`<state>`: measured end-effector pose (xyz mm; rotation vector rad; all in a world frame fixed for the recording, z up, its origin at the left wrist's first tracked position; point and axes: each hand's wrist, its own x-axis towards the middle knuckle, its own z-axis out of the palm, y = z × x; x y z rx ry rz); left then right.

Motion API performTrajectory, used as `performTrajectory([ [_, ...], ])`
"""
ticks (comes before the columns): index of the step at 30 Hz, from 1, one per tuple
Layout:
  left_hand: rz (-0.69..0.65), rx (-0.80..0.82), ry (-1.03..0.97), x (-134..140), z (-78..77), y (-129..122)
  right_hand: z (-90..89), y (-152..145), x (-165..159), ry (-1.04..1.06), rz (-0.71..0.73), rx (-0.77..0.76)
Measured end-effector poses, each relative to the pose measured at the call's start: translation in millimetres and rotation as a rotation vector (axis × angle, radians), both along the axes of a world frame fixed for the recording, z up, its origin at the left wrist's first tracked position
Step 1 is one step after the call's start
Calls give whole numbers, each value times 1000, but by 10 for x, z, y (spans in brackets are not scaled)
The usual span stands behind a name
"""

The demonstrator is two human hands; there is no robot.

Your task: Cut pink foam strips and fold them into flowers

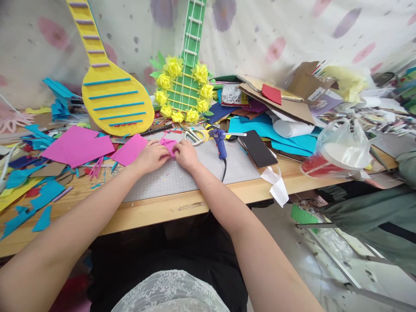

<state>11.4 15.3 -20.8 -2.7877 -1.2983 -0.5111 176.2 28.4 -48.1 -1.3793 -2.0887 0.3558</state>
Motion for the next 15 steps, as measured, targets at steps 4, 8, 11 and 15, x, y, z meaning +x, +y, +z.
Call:
performTrajectory([
  [4, 61, -115, -86, 21, -61, -3, 26, 16, 63, 14, 41, -55],
  [8, 174, -188, -239, 9, -130, -9, 51, 15, 117, 66, 70, -58],
  [11, 246, -202, -297, 36, -149, -14, 48, 3, 116, 128, 109, -120],
  [15, 290, -215, -308, 70, -148, -8, 30, 1, 101, 157, 142, -223],
])
